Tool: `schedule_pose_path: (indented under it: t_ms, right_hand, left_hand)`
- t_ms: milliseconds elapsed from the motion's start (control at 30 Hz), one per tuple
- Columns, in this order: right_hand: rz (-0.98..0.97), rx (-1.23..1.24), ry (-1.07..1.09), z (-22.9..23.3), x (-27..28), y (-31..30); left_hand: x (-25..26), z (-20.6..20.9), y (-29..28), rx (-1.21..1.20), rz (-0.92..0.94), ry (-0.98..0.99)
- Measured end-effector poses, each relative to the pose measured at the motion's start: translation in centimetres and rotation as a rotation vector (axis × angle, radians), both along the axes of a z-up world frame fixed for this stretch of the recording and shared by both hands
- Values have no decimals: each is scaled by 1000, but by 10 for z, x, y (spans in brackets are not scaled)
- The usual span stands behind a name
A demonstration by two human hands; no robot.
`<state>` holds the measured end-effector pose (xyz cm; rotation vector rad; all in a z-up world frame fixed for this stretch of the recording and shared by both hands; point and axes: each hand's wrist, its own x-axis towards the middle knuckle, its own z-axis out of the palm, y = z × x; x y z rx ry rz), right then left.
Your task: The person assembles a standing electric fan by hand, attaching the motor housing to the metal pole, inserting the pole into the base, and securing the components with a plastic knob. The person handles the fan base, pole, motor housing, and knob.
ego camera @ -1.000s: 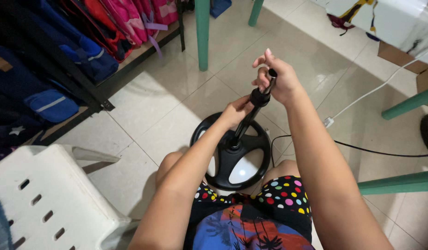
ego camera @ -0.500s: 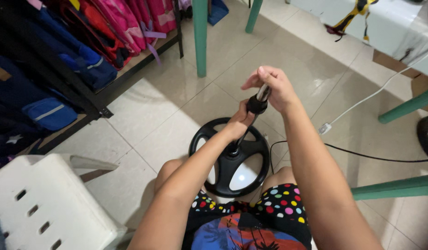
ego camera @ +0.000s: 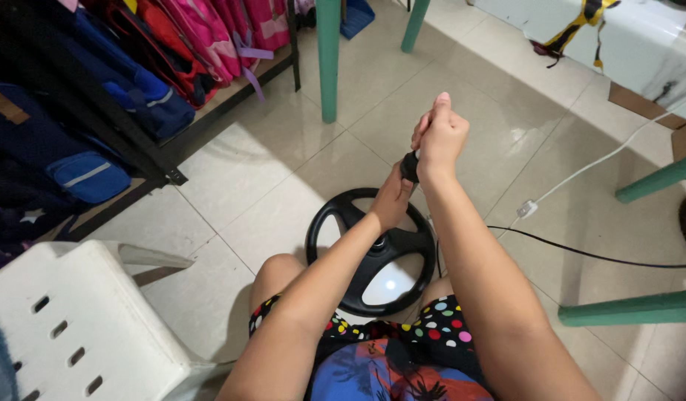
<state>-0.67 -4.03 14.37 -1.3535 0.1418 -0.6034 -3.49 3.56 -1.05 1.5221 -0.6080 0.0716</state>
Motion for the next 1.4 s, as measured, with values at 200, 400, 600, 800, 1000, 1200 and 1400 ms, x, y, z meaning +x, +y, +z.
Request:
schedule_pose_path:
  t_ms: [200, 400, 600, 800, 1000, 1200, 1400]
  right_hand:
    - [523, 147, 142, 22, -13, -29]
    - [657, -11, 159, 20, -7, -43]
    - [246, 84, 41, -16, 9, -26]
    - [125, 133, 36, -16, 37, -29]
    - [382, 102, 55, -12, 32, -46]
    - [403, -9, 108, 2, -6, -56]
    - [169, -147, -43, 41, -60, -99]
  left_hand:
    - [19, -23, 1, 68, -31, 73]
    - [34, -57, -28, -458, -261, 168]
    - [42, -77, -35, -237, -88, 94]
    - [94, -98, -46, -397, -190, 419]
    - [88, -76, -42, -495, -279, 406]
    - [6, 57, -13, -142, 545, -42]
    - [-40, 178, -57, -32, 487, -660]
